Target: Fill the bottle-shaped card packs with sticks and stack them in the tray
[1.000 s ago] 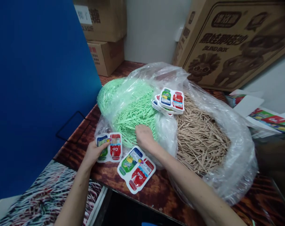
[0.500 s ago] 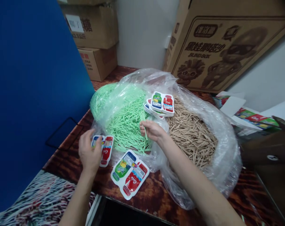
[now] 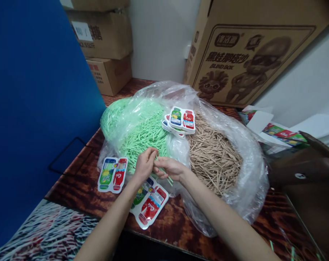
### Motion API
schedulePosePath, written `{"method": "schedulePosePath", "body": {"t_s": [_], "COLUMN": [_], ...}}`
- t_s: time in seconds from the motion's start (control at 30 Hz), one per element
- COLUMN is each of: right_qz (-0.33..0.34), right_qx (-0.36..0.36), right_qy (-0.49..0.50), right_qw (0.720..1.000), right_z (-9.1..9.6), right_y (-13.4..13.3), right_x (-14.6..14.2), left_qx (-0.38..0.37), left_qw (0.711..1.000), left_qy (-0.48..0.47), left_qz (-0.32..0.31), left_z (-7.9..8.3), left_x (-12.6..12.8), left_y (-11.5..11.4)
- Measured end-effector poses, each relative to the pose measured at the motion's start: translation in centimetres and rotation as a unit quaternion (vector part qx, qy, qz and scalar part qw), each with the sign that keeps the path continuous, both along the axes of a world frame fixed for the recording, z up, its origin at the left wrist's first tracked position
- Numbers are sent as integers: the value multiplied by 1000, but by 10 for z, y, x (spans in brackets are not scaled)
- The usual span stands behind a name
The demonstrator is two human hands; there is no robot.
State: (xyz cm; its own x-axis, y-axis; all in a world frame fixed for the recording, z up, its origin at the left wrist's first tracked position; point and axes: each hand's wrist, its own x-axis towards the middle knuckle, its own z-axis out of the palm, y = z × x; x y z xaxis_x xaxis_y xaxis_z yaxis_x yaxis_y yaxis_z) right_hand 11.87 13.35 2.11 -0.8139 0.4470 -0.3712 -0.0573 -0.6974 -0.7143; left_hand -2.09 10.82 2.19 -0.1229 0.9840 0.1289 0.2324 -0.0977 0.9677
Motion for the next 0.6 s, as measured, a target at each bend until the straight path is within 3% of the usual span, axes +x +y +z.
{"method": "schedulePosePath", "body": {"t_s": [0.1, 0.2, 0.27, 0.37, 0.47, 0.53, 0.6], "right_qz": [13, -94, -239, -403, -437, -434, -417], "right_qx": [18, 51, 108, 205, 269, 304, 326], "right_qy": [-19, -43, -53, -91, -135, -162, -181], "right_qw": [1000, 993, 963, 887, 848, 832, 829], "right_z": [4, 13, 19, 18, 5, -4, -9], "right_y": [1, -5, -14, -36, -62, -74, -80], "right_x": [5, 2, -4, -19, -28, -29, -26], "left_qx": [-18, -35, -69, -174, -228, -241, -245], "left_qw": [999, 978, 937, 833, 733, 709, 715], "left_qy": [-36, -197, -324, -520, -639, -661, -654], "left_qz": [-12, 63, 109, 68, 43, 44, 26], "left_z": [0, -3, -5, -6, -3, -2, -1], "left_x": [1, 9, 21, 40, 50, 51, 50], "left_y": [-7, -26, -42, -61, -65, -64, -64]}}
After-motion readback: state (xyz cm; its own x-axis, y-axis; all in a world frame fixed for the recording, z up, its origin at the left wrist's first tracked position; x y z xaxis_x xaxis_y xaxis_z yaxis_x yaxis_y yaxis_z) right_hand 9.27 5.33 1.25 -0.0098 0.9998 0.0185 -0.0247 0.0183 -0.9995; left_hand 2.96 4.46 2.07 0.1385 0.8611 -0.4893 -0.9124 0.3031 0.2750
